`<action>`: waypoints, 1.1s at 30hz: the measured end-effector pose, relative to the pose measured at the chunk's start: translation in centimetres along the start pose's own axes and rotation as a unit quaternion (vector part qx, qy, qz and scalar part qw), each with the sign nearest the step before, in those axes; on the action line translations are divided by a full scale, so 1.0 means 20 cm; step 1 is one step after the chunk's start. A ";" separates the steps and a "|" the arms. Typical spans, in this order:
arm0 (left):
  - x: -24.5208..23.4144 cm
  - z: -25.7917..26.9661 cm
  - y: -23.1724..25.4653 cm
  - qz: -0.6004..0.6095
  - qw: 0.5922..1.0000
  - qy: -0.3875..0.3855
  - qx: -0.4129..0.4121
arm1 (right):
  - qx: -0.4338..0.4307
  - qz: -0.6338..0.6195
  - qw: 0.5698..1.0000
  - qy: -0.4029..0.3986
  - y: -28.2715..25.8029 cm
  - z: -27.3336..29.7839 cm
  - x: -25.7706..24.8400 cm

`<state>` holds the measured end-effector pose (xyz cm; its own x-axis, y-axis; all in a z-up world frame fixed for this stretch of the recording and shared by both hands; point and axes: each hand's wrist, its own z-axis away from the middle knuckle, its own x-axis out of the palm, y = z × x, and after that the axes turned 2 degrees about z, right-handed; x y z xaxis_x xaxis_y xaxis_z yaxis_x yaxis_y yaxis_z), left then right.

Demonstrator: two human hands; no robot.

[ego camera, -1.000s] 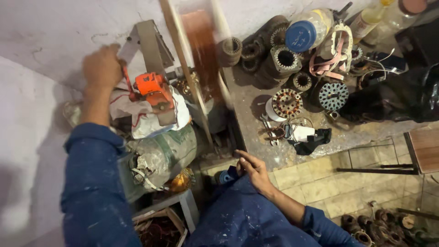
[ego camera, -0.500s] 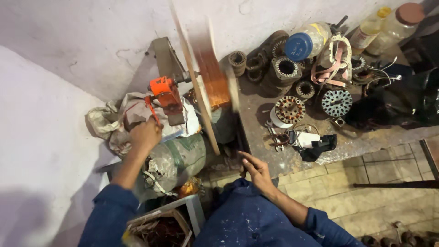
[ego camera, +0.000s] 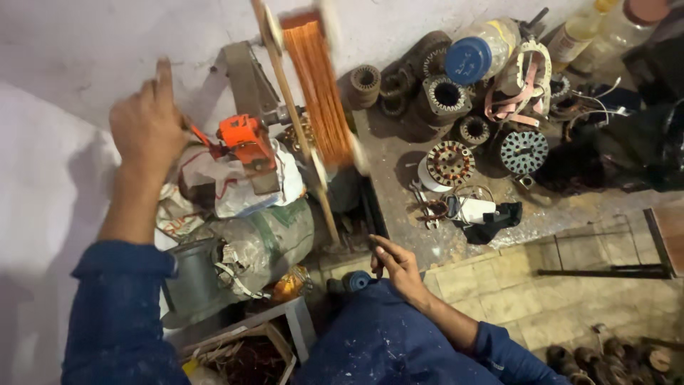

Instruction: The person operates a manual winding machine to wrap copper wire onto a wooden former, then removes the wound coil and shapes it by hand into a looped form on a workbench.

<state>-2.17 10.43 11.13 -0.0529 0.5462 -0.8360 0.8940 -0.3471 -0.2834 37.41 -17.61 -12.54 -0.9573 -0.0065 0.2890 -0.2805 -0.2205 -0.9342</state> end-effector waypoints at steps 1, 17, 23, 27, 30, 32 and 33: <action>0.07 -0.03 -0.03 -0.002 1.000 0.002 0.001 | 0.003 0.001 1.000 0.002 0.00 0.00 0.00; 1.18 0.45 0.16 0.190 0.919 -0.241 -0.246 | -0.030 0.025 0.999 -0.016 0.01 -0.02 -0.01; 0.70 0.75 0.39 0.132 0.946 -0.229 -0.186 | -0.022 0.023 0.999 0.006 -0.02 -0.05 0.03; 0.23 0.69 0.43 0.153 0.961 -0.171 -0.156 | -0.023 0.014 1.000 -0.002 -0.02 -0.05 0.03; -0.04 0.56 0.39 0.102 0.990 -0.042 -0.093 | -0.025 0.002 1.000 0.001 -0.01 -0.05 0.02; -0.13 0.47 0.36 0.043 0.995 -0.005 -0.085 | -0.023 -0.012 1.000 0.006 0.00 -0.04 0.02; -0.15 0.41 0.34 0.014 0.997 0.014 -0.080 | -0.021 -0.013 1.000 0.006 0.00 -0.05 0.02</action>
<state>0.30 0.11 7.88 -0.0166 0.5602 -0.8282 0.9546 -0.2374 -0.1797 37.00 -16.70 -12.66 -0.9501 0.0101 0.3116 -0.3084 -0.1789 -0.9343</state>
